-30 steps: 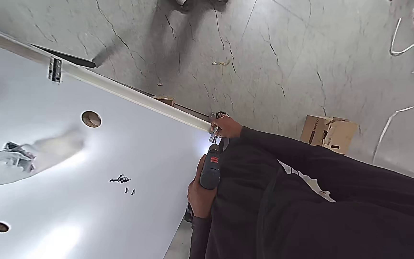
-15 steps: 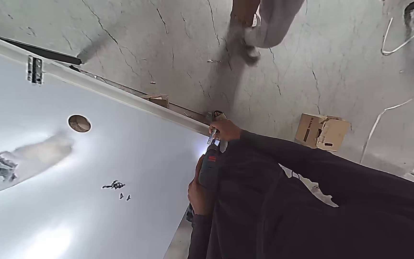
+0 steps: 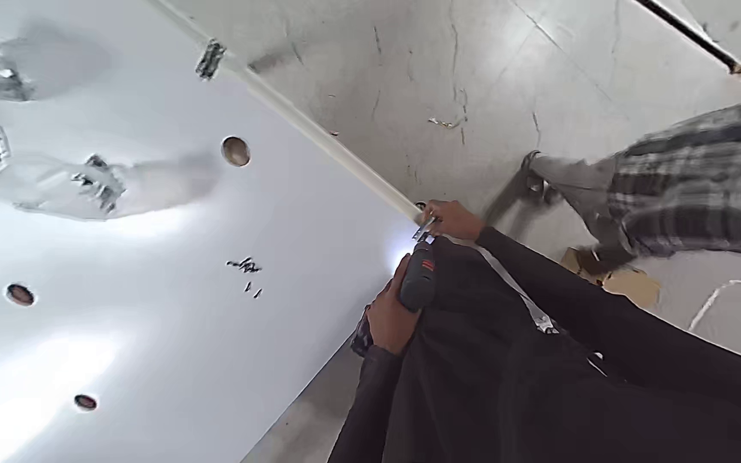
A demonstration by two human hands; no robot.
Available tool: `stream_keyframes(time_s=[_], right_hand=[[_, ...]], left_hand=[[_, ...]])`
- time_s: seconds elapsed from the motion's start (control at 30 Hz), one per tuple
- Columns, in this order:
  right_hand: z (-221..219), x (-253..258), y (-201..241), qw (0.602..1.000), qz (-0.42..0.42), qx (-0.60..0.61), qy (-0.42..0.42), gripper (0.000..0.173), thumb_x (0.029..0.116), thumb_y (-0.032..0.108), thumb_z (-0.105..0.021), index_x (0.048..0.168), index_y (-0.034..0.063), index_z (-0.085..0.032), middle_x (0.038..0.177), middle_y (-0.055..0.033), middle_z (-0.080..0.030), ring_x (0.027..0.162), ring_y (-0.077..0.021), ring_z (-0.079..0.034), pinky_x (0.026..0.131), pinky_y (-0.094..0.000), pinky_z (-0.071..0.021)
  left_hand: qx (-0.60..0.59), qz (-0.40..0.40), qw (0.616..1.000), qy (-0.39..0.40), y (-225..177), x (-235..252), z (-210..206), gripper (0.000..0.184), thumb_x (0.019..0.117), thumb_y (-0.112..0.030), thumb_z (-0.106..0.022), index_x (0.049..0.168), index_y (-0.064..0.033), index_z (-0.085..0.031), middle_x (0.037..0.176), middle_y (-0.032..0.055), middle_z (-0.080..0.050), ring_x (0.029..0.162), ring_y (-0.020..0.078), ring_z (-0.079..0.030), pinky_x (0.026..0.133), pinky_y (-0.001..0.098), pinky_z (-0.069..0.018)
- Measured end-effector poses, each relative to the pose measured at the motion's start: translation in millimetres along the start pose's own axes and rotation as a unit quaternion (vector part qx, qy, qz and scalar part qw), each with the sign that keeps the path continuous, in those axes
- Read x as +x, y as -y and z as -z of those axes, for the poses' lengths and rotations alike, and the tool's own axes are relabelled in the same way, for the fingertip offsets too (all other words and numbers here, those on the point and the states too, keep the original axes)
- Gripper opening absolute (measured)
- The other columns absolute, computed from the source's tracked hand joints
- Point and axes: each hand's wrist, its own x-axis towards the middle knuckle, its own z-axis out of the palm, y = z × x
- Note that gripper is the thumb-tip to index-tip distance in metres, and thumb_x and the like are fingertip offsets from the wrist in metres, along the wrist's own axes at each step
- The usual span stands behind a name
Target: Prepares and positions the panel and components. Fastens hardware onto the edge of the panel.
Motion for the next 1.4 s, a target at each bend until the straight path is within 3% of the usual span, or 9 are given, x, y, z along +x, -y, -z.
stream_keyframes(time_s=[0.13, 0.2, 0.27, 0.4, 0.67, 0.83, 1.0, 1.17, 1.4], right_hand=[[-17, -15, 49, 0.959, 0.019, -0.237, -0.152, 0.046, 0.0968, 0.029, -0.070, 0.138, 0.0106, -0.058, 0.138, -0.0149, -0.061, 0.119, -0.0373, -0.063, 0.094, -0.0571, -0.0541], [-51, -5, 74, 0.942, 0.132, -0.247, -0.187, 0.034, 0.0980, 0.026, -0.068, 0.128, 0.0095, -0.065, 0.130, -0.0155, -0.065, 0.118, -0.0355, -0.064, 0.095, -0.0533, -0.0550], [-99, 15, 106, 0.940, 0.217, -0.230, -0.127, 0.029, 0.0991, 0.025, -0.066, 0.124, 0.0103, -0.069, 0.123, -0.0134, -0.069, 0.116, -0.0308, -0.066, 0.094, -0.0505, -0.0577], [-217, 68, 186, 0.902, 0.331, -0.279, 0.013, 0.026, 0.1008, 0.022, -0.063, 0.122, 0.0095, -0.071, 0.118, -0.0127, -0.069, 0.112, -0.0315, -0.066, 0.087, -0.0504, -0.0573], [-361, 139, 246, 0.875, 0.312, -0.368, -0.040, 0.025, 0.1045, 0.011, -0.051, 0.121, 0.0121, -0.069, 0.125, -0.0099, -0.066, 0.120, -0.0317, -0.060, 0.088, -0.0495, -0.0540], [-350, 99, 221, 0.896, 0.300, -0.326, -0.039, 0.023, 0.1049, 0.014, -0.054, 0.121, 0.0099, -0.070, 0.122, -0.0097, -0.068, 0.118, -0.0296, -0.062, 0.095, -0.0496, -0.0511], [-301, 24, 193, 0.988, 0.117, 0.077, 0.066, 0.024, 0.0964, 0.013, -0.070, 0.115, -0.0023, -0.066, 0.098, -0.0143, -0.074, 0.086, -0.0202, -0.071, 0.080, -0.0403, -0.0583], [-243, -41, 157, 0.933, -0.018, 0.353, 0.063, 0.021, 0.0965, 0.003, -0.068, 0.116, -0.0034, -0.065, 0.096, -0.0108, -0.073, 0.081, -0.0152, -0.072, 0.075, -0.0308, -0.0612], [-192, -74, 115, 0.876, -0.034, 0.481, 0.022, 0.012, 0.0962, 0.002, -0.068, 0.107, -0.0039, -0.067, 0.091, -0.0099, -0.073, 0.081, -0.0157, -0.073, 0.080, -0.0310, -0.0618]], left_hand=[[-0.056, -0.032, 0.994, -0.093, 46, -40, 5, 0.078, 0.0800, -0.031, -0.077, 0.153, -0.0209, -0.050, 0.115, 0.0130, -0.075, 0.090, 0.0375, -0.074, 0.072, 0.0635, -0.0575], [-0.113, -0.034, 0.979, -0.167, 79, -66, 5, 0.079, 0.0756, -0.024, -0.079, 0.149, -0.0108, -0.053, 0.122, 0.0122, -0.073, 0.099, 0.0318, -0.074, 0.081, 0.0592, -0.0592], [-0.171, -0.026, 0.953, -0.247, 115, -91, -1, 0.075, 0.0767, -0.020, -0.081, 0.144, -0.0017, -0.055, 0.126, 0.0120, -0.072, 0.109, 0.0217, -0.072, 0.094, 0.0465, -0.0599], [-0.227, 0.045, 0.901, -0.368, 174, -147, -10, 0.073, 0.0791, -0.026, -0.081, 0.136, 0.0106, -0.055, 0.119, 0.0183, -0.072, 0.106, 0.0123, -0.071, 0.096, 0.0317, -0.0570], [-0.150, 0.160, 0.895, -0.389, 268, -222, -15, 0.065, 0.0879, -0.022, -0.075, 0.146, -0.0030, -0.053, 0.124, 0.0175, -0.070, 0.106, 0.0239, -0.072, 0.093, 0.0476, -0.0578], [-0.224, 0.072, 0.896, -0.378, 306, -231, -20, 0.066, 0.0883, -0.028, -0.077, 0.141, 0.0044, -0.053, 0.125, 0.0175, -0.069, 0.112, 0.0158, -0.069, 0.099, 0.0345, -0.0563], [-0.275, -0.043, 0.901, -0.333, 311, -209, -11, 0.068, 0.0836, -0.025, -0.082, 0.136, 0.0089, -0.055, 0.120, 0.0152, -0.071, 0.107, 0.0090, -0.070, 0.096, 0.0270, -0.0568], [-0.308, -0.238, 0.891, -0.235, 284, -165, 12, 0.066, 0.0859, -0.013, -0.077, 0.142, 0.0103, -0.051, 0.136, 0.0177, -0.065, 0.121, 0.0159, -0.066, 0.106, 0.0302, -0.0545], [-0.310, -0.298, 0.891, -0.143, 223, -121, 28, 0.065, 0.0860, -0.011, -0.077, 0.142, 0.0101, -0.051, 0.138, 0.0164, -0.064, 0.124, 0.0164, -0.065, 0.106, 0.0314, -0.0550]])
